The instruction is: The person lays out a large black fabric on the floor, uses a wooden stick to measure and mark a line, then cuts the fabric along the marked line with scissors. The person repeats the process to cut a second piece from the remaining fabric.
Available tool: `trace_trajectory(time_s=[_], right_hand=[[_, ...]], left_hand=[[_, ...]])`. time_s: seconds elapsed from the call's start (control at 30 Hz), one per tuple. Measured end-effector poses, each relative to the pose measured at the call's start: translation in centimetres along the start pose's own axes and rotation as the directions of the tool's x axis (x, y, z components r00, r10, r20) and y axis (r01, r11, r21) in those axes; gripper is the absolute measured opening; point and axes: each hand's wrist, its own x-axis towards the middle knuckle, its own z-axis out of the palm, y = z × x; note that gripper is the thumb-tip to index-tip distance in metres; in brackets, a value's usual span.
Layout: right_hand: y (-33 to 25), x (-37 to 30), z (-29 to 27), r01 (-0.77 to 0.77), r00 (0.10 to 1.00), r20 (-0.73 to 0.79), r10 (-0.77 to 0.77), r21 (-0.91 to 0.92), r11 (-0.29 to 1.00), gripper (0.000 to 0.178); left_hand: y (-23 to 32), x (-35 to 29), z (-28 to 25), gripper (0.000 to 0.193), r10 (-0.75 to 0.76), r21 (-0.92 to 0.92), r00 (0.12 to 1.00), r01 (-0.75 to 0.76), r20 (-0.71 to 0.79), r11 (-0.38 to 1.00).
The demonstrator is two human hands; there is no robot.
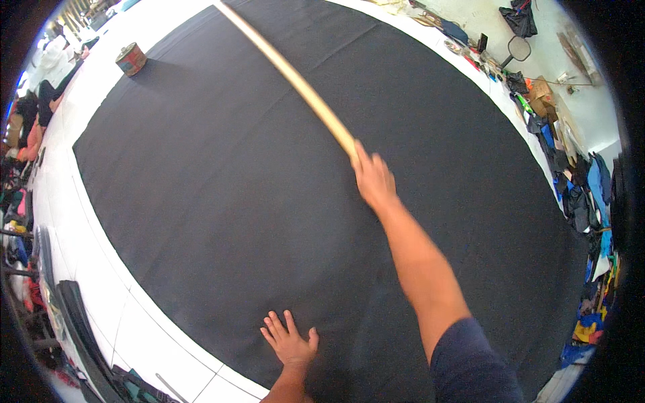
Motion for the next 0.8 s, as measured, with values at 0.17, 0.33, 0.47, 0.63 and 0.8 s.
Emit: trace_trajectory(time_s=[0.17, 0.33, 0.47, 0.63, 0.8], right_hand=[[8.0, -18.3, -0.6, -0.119, 0.991, -0.070, 0.110, -0.138, 0.983, 0.053], [14.9, -26.6, -3.8, -0.393, 0.916, 0.056, 0.398, -0.074, 0.916, 0.054], [15.7, -29.8, -5.4, -0.431, 0.899, -0.051, 0.435, 0.083, 0.899, 0.057], [5.4, -35.3, -5.4, -0.392, 0.915, -0.055, 0.399, 0.100, 0.914, 0.056], [0.4, -47.2, -1.6, -0.324, 0.946, 0.019, 0.324, 0.089, 0.942, 0.050]], left_hand=[[0.1, -0.5, 0.4, 0.083, 0.047, 0.002, 0.998, -0.047, -0.049, 0.999], [0.3, -0.2, 0.3, 0.083, 0.082, 0.010, 0.987, -0.081, -0.138, 0.997], [1.1, -0.5, 0.6, 0.081, 0.118, -0.011, 0.975, -0.122, -0.191, 0.992], [0.0, -0.8, 1.5, 0.079, 0.127, 0.043, 0.956, -0.119, -0.266, 0.992], [-1.0, -0.4, 2.4, 0.084, 0.139, 0.046, 0.948, -0.131, -0.286, 0.990]])
